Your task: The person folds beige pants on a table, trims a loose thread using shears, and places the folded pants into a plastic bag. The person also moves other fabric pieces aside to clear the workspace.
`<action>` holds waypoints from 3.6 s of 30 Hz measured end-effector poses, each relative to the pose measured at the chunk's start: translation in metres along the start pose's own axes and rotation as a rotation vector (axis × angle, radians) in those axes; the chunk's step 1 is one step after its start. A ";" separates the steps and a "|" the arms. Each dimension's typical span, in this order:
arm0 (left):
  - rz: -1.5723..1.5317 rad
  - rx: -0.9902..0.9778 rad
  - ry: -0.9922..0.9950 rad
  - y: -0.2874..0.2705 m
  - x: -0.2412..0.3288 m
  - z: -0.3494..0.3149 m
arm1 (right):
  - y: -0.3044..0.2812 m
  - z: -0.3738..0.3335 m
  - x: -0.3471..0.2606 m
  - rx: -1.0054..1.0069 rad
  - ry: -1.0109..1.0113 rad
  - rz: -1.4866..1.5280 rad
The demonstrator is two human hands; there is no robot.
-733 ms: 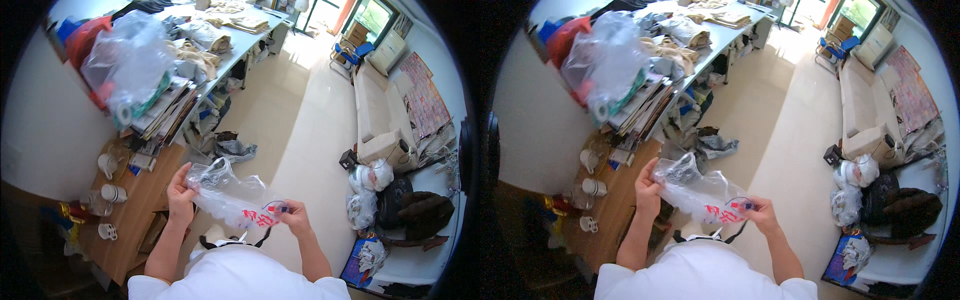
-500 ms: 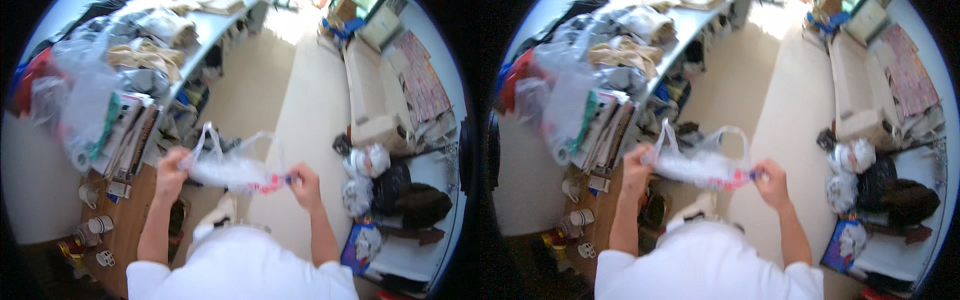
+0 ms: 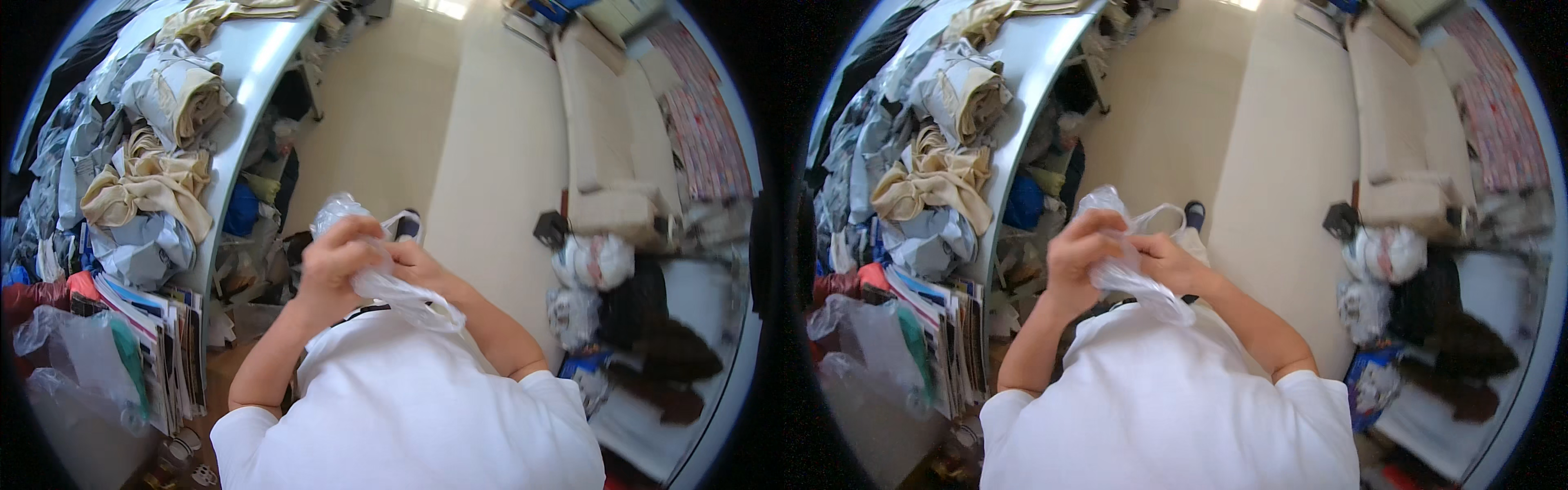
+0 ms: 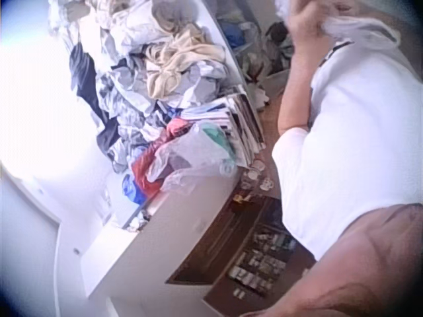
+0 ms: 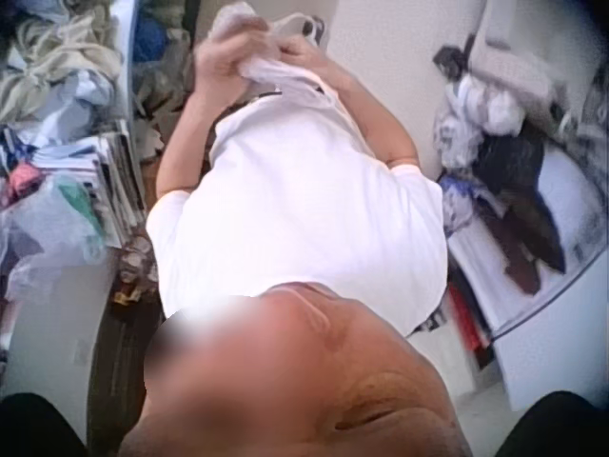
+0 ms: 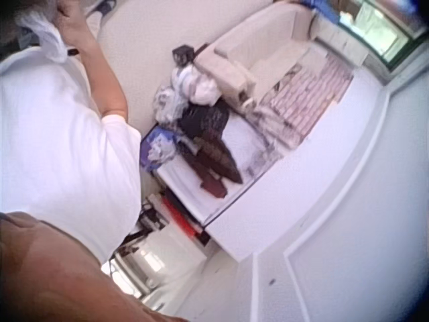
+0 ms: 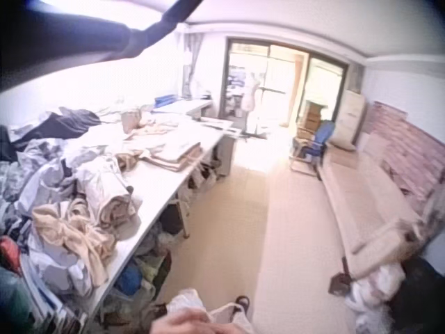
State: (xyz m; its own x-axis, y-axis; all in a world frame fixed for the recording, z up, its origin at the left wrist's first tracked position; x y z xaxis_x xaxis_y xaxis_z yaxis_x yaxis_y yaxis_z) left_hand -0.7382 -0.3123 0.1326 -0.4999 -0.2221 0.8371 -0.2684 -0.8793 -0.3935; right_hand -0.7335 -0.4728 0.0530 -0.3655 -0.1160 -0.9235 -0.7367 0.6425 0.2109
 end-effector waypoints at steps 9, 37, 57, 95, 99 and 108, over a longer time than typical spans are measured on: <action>0.041 0.022 -0.206 -0.035 -0.107 0.191 | -0.228 0.164 -0.088 -0.086 -0.110 -0.433; 0.937 0.736 -1.435 -0.328 -0.354 0.337 | -0.443 0.784 -0.435 -0.188 -0.593 -0.730; 0.545 0.605 -1.676 -0.476 -0.650 0.534 | -0.747 0.972 -0.340 -0.131 0.317 0.165; 0.042 1.668 -1.070 -0.446 -0.641 0.670 | -0.578 0.972 -0.326 -0.849 0.390 0.098; 0.096 1.535 -1.237 -0.459 -0.662 0.682 | -0.641 0.997 -0.395 -0.611 -0.011 -0.640; 0.186 1.489 -1.129 -0.477 -0.678 0.706 | -0.711 1.016 -0.359 -0.482 0.267 -0.579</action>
State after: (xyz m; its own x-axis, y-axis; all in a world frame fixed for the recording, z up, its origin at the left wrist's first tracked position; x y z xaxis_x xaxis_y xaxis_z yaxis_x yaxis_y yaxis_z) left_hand 0.3099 -0.0400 0.0204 0.4392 0.0630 0.8962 0.8708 -0.2751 -0.4074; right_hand 0.5000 -0.1184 -0.0908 0.0715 -0.5479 -0.8335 -0.9936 0.0338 -0.1075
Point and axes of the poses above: each hand's wrist, its own z-axis towards the middle knuckle, its own y-axis out of the palm, x = y × z, the point moved 3 cm from there along z, towards the middle knuckle, and after that the axes turned 10 degrees about -x, right-handed, at the moved point
